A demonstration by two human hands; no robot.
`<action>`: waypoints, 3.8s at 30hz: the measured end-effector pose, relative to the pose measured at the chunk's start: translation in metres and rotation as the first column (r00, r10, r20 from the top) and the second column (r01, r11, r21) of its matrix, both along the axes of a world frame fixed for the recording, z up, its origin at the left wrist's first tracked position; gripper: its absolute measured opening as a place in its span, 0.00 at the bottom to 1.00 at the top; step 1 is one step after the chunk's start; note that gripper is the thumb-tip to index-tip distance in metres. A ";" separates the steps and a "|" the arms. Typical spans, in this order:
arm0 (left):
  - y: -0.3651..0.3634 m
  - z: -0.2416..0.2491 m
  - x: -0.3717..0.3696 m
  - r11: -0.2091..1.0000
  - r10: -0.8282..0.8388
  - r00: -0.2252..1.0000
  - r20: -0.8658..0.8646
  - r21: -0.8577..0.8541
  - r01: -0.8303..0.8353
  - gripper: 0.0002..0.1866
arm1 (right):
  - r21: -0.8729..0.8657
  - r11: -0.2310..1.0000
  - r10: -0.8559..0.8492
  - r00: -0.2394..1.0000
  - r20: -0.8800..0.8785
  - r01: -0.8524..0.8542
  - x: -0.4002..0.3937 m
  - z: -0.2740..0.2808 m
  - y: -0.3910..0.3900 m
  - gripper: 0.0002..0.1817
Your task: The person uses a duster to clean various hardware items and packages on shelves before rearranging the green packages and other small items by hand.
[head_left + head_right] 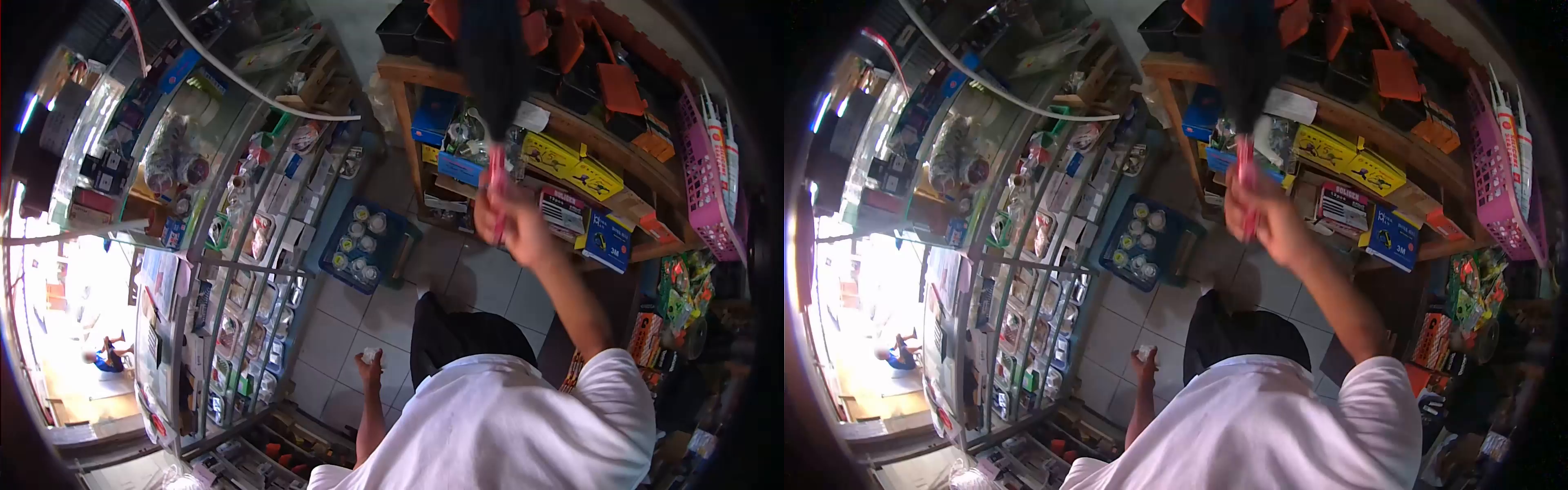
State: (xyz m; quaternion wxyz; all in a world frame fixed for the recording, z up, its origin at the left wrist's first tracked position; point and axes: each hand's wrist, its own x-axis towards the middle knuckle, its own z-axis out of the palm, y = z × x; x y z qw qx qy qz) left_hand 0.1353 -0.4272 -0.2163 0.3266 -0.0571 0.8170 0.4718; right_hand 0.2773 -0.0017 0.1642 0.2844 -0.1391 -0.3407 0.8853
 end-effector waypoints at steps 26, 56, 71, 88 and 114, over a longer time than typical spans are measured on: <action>0.063 0.009 -0.042 0.616 0.279 0.638 0.718 0.376 -0.693 0.22 | 0.354 0.800 -0.050 0.535 0.843 -0.484 0.117 -0.317 -0.078 0.14; 0.148 0.073 -0.427 0.473 -0.262 0.706 0.658 0.725 -0.501 0.26 | 0.151 0.988 -0.150 0.488 0.860 0.036 -0.247 -0.267 -0.138 0.19; 0.260 0.156 -0.447 0.546 -0.362 0.590 0.722 0.677 -0.494 0.40 | -0.036 0.992 0.104 0.652 0.751 -0.118 -0.278 -0.139 -0.169 0.08; 0.246 0.233 -0.425 0.281 -0.571 0.569 0.592 0.792 -0.542 0.32 | 0.178 0.952 0.019 0.629 0.777 -0.248 -0.229 -0.100 -0.152 0.13; 0.214 0.168 -0.389 0.422 -0.568 0.611 0.551 0.833 -0.359 0.32 | 0.186 0.933 0.030 0.583 0.812 -0.308 -0.210 -0.103 -0.185 0.16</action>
